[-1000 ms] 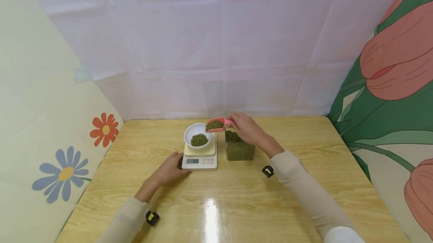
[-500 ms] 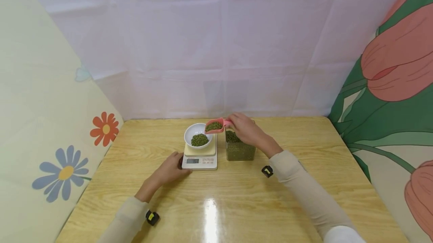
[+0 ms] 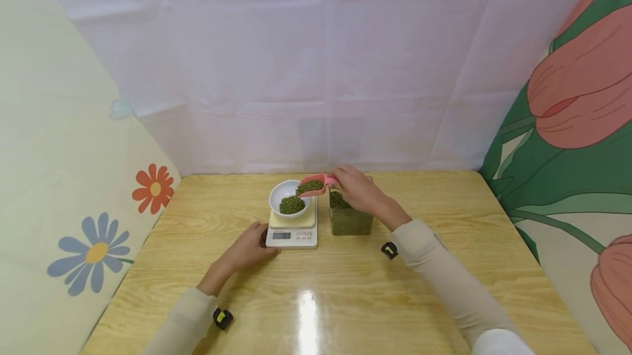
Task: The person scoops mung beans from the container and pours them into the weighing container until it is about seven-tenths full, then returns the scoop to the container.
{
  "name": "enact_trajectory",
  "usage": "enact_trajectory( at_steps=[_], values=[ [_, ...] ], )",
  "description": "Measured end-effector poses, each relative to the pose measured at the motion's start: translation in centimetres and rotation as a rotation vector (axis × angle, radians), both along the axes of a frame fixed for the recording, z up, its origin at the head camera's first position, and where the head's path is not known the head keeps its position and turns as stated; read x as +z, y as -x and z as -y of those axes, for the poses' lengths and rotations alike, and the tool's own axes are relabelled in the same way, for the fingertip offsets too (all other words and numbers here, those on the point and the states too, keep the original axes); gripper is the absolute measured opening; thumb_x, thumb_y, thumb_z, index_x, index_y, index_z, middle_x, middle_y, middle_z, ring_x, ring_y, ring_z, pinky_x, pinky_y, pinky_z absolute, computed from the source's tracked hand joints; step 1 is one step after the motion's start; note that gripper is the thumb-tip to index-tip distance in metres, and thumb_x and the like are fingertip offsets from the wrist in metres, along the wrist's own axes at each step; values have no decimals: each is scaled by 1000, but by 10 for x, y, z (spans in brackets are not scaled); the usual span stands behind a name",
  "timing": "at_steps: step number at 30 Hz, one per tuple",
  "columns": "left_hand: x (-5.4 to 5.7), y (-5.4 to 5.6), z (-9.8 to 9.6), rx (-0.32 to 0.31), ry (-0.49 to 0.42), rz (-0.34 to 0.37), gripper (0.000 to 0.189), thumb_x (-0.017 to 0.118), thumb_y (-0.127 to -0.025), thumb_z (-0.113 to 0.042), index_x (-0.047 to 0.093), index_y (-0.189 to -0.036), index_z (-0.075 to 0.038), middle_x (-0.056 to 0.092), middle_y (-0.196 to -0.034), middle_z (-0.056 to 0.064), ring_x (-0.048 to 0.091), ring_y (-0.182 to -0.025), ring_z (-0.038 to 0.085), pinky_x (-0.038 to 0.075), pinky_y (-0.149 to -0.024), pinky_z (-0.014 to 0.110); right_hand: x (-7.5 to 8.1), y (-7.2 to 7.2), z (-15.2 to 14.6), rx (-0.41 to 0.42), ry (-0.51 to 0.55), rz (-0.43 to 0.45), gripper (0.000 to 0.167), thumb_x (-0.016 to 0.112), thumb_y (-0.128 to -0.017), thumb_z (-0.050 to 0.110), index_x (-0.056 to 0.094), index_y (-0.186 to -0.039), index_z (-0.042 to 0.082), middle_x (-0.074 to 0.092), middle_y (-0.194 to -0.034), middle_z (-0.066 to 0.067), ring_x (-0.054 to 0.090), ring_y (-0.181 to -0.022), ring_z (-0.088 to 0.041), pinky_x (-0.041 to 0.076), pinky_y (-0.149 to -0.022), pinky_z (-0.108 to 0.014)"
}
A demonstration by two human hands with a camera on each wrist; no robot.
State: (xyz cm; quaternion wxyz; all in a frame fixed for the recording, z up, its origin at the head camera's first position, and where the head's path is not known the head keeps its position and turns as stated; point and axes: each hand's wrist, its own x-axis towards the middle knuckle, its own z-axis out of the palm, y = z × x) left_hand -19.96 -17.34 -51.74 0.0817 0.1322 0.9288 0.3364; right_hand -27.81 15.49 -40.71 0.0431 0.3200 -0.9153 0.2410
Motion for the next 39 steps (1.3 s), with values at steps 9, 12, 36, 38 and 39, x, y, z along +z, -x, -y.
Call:
enact_trajectory(
  at_steps=[9,12,36,38,39],
  values=[
    [2,-1,-1,-1,-2,1,65,87,-87,-26,63,-142,-3,60,-109,7,54,-98,18,56,-98,46,0,0,0,4,-10,-6,25,61,-108,18,70,-120,-2,72,-113,-16,68,-107,-35,57,-95,-52],
    [1,-1,0,-4,-1,0,65,88,-87,-26,62,-143,-3,61,-110,7,54,-98,19,56,-99,47,1,0,0,4,-14,-5,25,60,-108,17,70,-121,-2,72,-113,-16,68,-109,-35,57,-97,-53],
    [-1,0,1,-2,-4,19,63,87,-87,-28,64,-140,-3,59,-109,6,53,-98,19,56,-96,45,2,1,4,24,-39,-24,25,65,-105,14,69,-122,-4,71,-113,-16,68,-109,-34,59,-100,-50],
    [-1,1,1,1,-8,23,63,87,-88,-29,64,-140,-3,59,-109,6,53,-97,19,56,-96,45,1,1,5,29,-47,-28,25,65,-105,14,69,-123,-4,71,-114,-16,68,-109,-34,59,-100,-50],
    [-1,0,1,3,-10,23,63,87,-88,-28,64,-140,-3,59,-109,7,53,-97,19,56,-96,45,0,1,5,31,-49,-28,25,64,-106,13,69,-123,-4,71,-114,-16,68,-109,-34,60,-100,-50]
  ],
)
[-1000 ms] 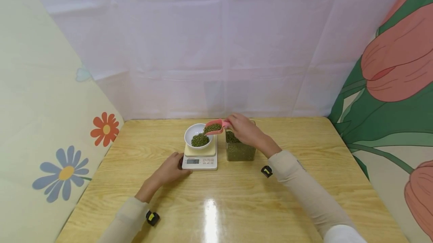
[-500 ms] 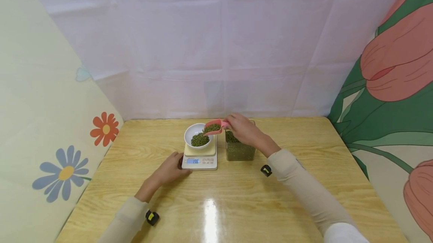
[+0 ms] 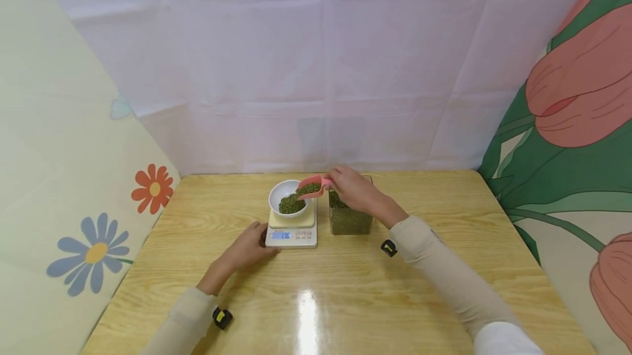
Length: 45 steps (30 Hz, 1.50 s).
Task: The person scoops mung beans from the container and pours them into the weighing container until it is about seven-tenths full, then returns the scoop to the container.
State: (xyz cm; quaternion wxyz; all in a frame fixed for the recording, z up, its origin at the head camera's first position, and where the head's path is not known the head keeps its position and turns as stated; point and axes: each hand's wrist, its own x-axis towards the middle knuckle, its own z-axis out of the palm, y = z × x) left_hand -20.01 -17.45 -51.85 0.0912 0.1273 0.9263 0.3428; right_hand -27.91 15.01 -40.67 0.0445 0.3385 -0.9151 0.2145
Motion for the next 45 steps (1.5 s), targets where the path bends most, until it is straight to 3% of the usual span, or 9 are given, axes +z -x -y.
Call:
enact_trajectory(
  at_steps=[23,37,45],
  values=[
    [-3,0,0,-3,13,-7,58,87,-88,-28,66,-137,-6,58,-107,4,51,-95,17,55,-92,40,2,-2,2,-6,-13,-4,27,64,-106,17,69,-124,-3,71,-115,-16,68,-109,-33,60,-99,-48],
    [-3,-1,0,-1,24,-18,60,87,-87,-27,65,-138,-5,59,-106,4,51,-95,17,55,-90,40,13,0,10,15,-38,-7,24,67,-104,14,69,-120,-4,72,-112,-16,69,-106,-33,60,-97,-48],
    [-2,-1,0,-3,22,-21,62,87,-87,-27,64,-141,-5,59,-109,4,52,-97,17,55,-94,43,15,1,12,51,-56,-62,24,69,-103,12,70,-121,-3,73,-114,-17,70,-107,-34,61,-96,-47]
  ],
)
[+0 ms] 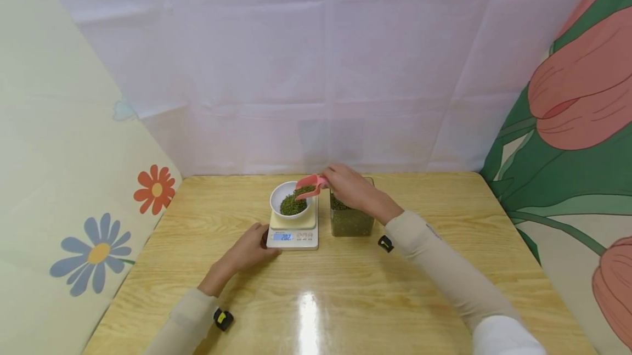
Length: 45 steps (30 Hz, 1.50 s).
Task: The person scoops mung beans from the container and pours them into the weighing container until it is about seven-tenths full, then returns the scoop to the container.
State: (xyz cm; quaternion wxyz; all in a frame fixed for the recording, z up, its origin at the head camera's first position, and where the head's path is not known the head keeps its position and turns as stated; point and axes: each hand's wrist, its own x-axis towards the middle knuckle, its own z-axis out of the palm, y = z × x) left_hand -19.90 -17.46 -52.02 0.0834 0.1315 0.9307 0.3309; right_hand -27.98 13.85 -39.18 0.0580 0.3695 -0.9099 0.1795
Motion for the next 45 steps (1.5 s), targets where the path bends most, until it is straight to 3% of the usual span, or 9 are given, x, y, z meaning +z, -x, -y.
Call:
enact_trajectory(
  at_steps=[15,36,45],
  values=[
    [2,-1,-1,-5,5,6,62,86,-88,-27,63,-141,-4,58,-108,5,52,-96,17,55,-93,41,3,0,1,0,-34,2,28,68,-104,12,69,-126,-4,72,-120,-19,68,-113,-36,60,-100,-48],
    [1,1,-2,2,3,6,58,87,-88,-26,65,-138,-6,59,-108,4,52,-96,17,56,-93,42,0,0,-3,13,-51,-35,25,68,-104,14,69,-123,-2,72,-115,-15,70,-107,-31,62,-96,-44],
    [0,0,-1,3,-9,5,59,87,-88,-26,65,-138,-5,59,-109,5,53,-97,18,56,-96,45,1,-6,-10,-65,-49,17,27,64,-107,16,66,-126,-2,72,-117,-17,71,-109,-33,62,-98,-47]
  ],
)
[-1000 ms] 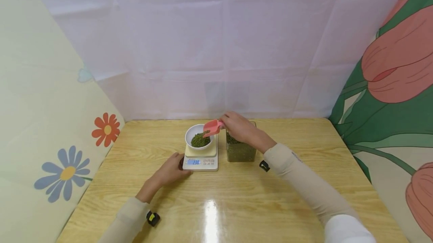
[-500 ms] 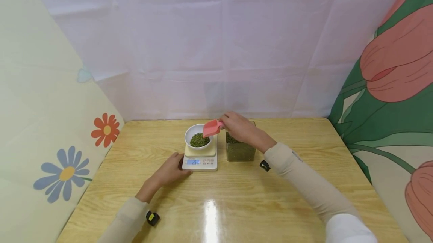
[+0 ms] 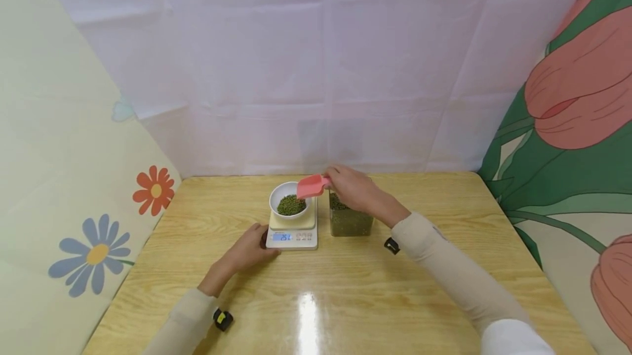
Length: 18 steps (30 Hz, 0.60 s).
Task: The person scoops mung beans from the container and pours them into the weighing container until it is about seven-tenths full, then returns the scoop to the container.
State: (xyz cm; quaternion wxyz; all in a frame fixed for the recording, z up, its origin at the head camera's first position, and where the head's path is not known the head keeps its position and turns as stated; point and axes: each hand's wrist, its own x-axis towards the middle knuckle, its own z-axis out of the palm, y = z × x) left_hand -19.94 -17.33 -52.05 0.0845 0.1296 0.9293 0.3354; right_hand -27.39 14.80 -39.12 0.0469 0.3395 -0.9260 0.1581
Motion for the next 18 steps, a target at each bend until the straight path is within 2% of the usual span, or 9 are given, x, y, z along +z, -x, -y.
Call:
enact_trajectory(
  at_steps=[8,13,18],
  values=[
    [0,1,0,13,-6,14,61,87,-87,-27,65,-139,-5,58,-109,4,53,-96,17,56,-96,43,2,-4,-11,-40,7,24,28,59,-110,22,65,-125,-1,73,-114,-14,71,-104,-30,62,-93,-46],
    [-2,1,0,-8,0,-9,60,87,-87,-25,65,-140,-6,59,-106,3,52,-95,17,55,-93,41,3,-6,-19,-50,14,35,30,57,-111,25,65,-127,0,72,-112,-12,70,-100,-26,62,-88,-45],
    [-2,1,0,-10,-4,-13,60,87,-88,-25,65,-140,-6,59,-105,3,51,-95,16,55,-93,40,3,-9,-26,-62,16,32,34,55,-112,27,64,-132,1,73,-117,-13,71,-106,-29,62,-92,-46]
  ],
)
